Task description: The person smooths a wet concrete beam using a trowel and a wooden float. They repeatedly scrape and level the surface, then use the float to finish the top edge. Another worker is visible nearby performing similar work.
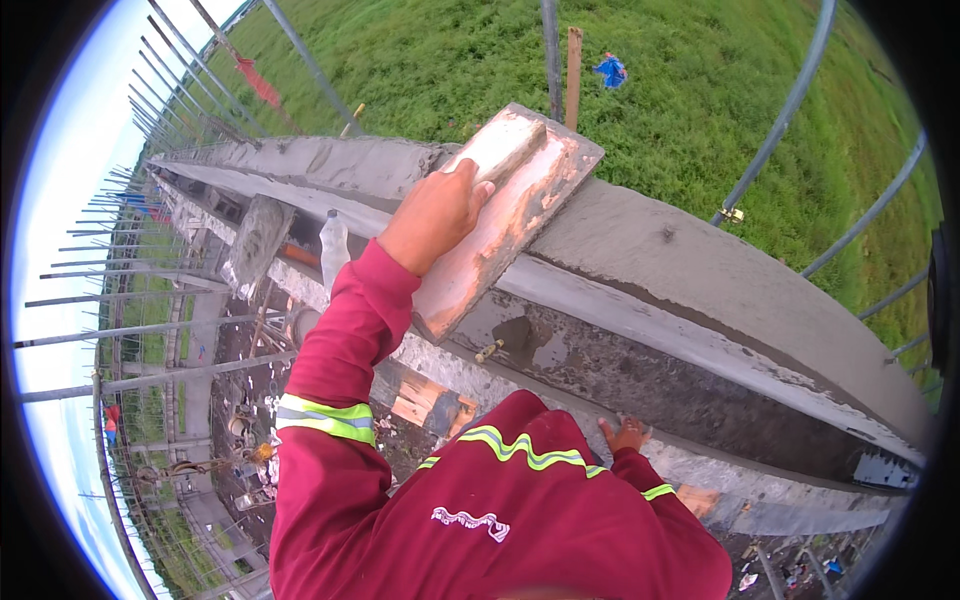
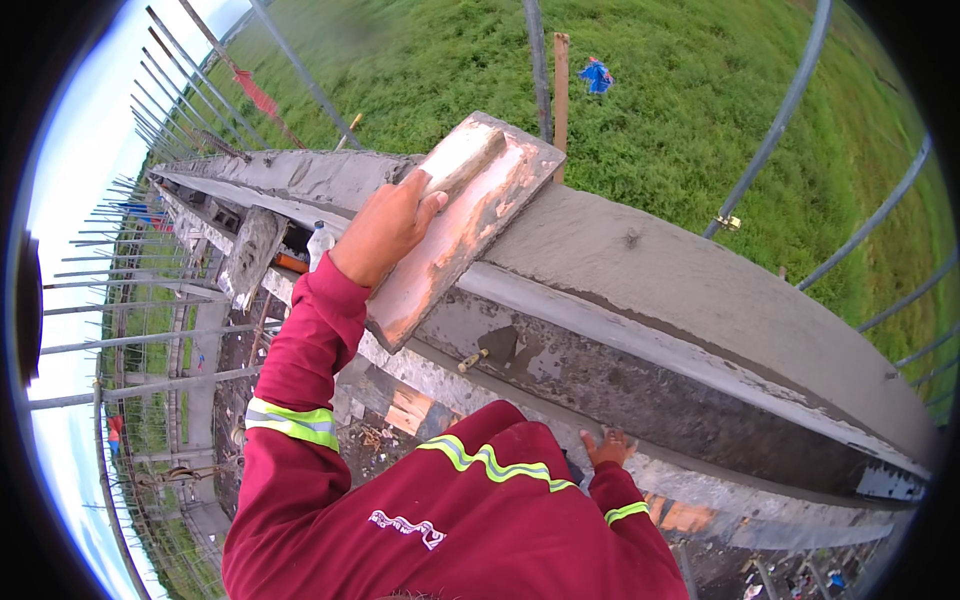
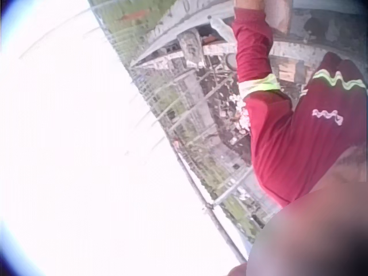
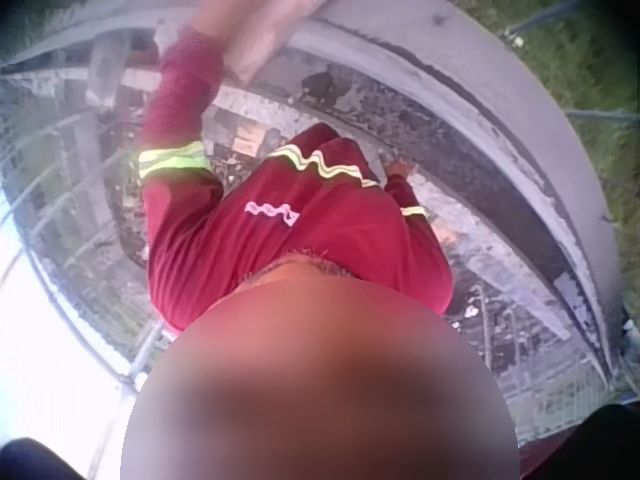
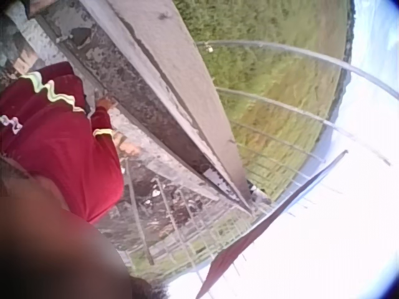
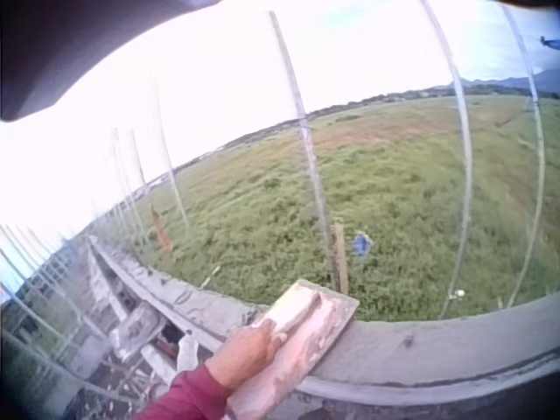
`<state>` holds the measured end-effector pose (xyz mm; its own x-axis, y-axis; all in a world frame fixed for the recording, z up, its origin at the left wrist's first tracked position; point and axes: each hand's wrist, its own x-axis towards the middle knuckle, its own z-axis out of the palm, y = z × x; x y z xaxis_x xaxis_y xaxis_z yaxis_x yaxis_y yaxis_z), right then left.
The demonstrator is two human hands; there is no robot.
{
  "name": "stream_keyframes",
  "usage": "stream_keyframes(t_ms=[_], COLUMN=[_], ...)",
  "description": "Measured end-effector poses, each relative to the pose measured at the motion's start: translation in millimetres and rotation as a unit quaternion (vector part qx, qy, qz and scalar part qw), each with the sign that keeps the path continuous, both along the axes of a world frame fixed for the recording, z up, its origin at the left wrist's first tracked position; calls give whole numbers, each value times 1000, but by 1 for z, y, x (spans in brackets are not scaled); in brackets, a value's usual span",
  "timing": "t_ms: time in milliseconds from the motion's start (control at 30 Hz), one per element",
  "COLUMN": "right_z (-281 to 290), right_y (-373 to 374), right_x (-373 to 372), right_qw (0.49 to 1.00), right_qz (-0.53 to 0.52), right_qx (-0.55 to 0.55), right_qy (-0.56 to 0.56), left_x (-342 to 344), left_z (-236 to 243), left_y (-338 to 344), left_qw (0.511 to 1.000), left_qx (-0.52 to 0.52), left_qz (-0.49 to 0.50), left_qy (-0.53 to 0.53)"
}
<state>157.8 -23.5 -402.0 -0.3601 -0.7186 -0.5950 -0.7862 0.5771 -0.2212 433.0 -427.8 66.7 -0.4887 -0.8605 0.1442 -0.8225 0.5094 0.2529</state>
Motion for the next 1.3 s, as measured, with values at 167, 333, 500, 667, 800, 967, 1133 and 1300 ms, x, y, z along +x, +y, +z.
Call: stream_keyframes(t_ms=[167, 333, 500, 667, 800, 967, 1133, 1300], right_z=[-5, -3, 7, 12, 17, 22, 24, 24], right_y=[8, 6, 1, -2, -4, -7, -7, -8], right_x=[1, 3, 7, 9, 10, 10, 8, 9], right_qw=[999, 998, 998, 999, 998, 998, 999, 1000], right_qz=[-8, -27, -33, -44, -55, -48, -33, -25], right_qx=[-38, -57, -49, -18, -20, -19, 0, 4], right_qy=[-12, -18, -24, -26, -28, -34, -24, -15], left_x=[37, 49, -50, -179, -250, -272, -258, -255], left_z=[22, 64, 63, 28, 7, -1, -4, -7], left_y=[54, 47, -54, -106, -96, -86, -98, -103], left_qw=[992, 998, 970, 907, 887, 879, 883, 875], left_qx=[90, 26, -10, -30, 21, 61, 39, 54], left_qz=[65, -39, -236, -420, -459, -466, -465, -477], left_qy=[-60, -38, -57, 9, -43, -76, -43, -62])
